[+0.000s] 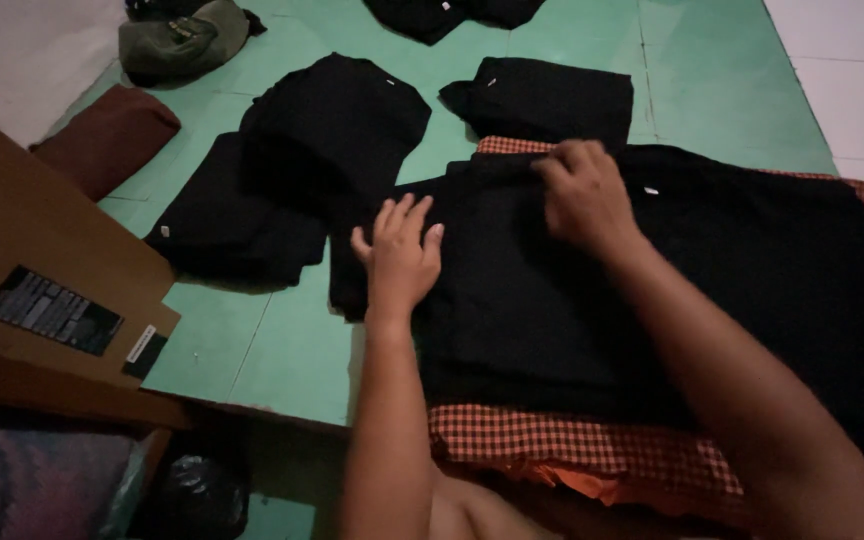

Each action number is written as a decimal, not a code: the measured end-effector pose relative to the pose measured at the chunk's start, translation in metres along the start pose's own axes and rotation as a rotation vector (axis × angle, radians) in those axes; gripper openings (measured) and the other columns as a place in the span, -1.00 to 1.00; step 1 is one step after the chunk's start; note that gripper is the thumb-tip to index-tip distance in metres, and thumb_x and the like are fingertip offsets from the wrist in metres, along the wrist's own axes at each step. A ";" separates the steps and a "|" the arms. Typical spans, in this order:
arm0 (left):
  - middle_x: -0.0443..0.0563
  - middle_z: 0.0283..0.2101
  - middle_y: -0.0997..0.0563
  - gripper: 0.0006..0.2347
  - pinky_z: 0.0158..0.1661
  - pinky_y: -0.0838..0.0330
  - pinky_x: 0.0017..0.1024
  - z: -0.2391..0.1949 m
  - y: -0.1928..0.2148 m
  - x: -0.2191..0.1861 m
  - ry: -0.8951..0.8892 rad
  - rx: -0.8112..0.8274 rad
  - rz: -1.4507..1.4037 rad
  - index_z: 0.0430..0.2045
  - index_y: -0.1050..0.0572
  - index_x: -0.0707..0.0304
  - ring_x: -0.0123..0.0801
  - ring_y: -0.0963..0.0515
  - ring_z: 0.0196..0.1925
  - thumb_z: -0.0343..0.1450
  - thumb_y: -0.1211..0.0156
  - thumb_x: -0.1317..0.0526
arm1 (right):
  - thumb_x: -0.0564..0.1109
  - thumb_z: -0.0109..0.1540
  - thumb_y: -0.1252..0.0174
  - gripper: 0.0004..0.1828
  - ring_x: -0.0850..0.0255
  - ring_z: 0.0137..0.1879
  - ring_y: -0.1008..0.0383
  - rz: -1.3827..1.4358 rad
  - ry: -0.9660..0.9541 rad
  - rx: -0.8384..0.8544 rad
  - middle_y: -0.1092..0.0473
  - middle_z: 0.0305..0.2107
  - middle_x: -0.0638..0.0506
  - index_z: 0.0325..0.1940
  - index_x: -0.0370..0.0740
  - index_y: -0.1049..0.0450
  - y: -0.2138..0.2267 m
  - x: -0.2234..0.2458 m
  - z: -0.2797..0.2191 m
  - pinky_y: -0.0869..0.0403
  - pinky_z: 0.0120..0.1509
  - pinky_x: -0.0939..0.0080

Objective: The person folds several black t-shirts on a checkered mat placed on the floor. They smooth out each shirt, fold the sleeves inward, and then fold the bottom up to create a neat stack.

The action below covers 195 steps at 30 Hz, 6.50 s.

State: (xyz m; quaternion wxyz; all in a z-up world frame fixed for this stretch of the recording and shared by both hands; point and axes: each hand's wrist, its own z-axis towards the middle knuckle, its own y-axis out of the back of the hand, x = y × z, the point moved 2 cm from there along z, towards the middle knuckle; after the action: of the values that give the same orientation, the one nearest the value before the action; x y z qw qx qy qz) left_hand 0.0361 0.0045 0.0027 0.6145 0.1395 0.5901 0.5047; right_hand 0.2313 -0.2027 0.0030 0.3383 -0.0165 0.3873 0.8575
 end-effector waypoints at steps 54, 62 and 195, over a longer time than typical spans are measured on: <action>0.21 0.07 -0.42 -0.57 0.03 -0.19 0.13 0.056 -0.066 -0.074 -0.343 -0.013 0.458 0.10 -0.52 0.25 0.08 -0.36 0.14 0.35 -0.16 0.08 | 0.23 0.17 -0.17 -0.17 -0.21 0.58 0.06 0.410 -0.281 0.278 -0.13 0.44 -0.03 0.53 0.16 -0.21 -0.022 0.036 -0.042 0.01 0.43 -0.46; 0.33 0.27 -0.42 -0.41 0.17 -0.15 0.28 0.014 -0.079 -0.143 -0.505 0.063 0.417 0.24 -0.40 0.31 0.15 -0.31 0.35 0.40 -0.14 -0.12 | -0.16 0.01 -0.18 -0.44 0.00 0.21 -0.43 0.282 -0.318 -0.068 -0.49 0.00 0.08 0.12 0.08 -0.56 0.050 -0.106 -0.112 -0.35 0.24 -0.04; 0.37 0.55 0.06 -0.10 0.39 0.35 0.38 -0.028 -0.096 -0.116 -0.356 0.336 0.514 0.49 0.02 0.31 0.25 0.15 0.59 0.41 0.20 -0.45 | 0.72 0.18 0.20 0.20 -0.36 0.62 0.28 -0.011 -0.411 0.882 0.24 0.58 -0.18 0.68 0.04 0.28 0.155 -0.114 -0.208 0.19 0.60 -0.45</action>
State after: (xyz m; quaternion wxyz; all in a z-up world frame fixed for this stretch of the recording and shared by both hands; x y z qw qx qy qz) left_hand 0.0791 -0.1419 -0.0104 0.5293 0.4681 0.4941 0.5065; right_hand 0.1783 -0.4809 -0.0077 0.3870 0.2961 0.6388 0.5954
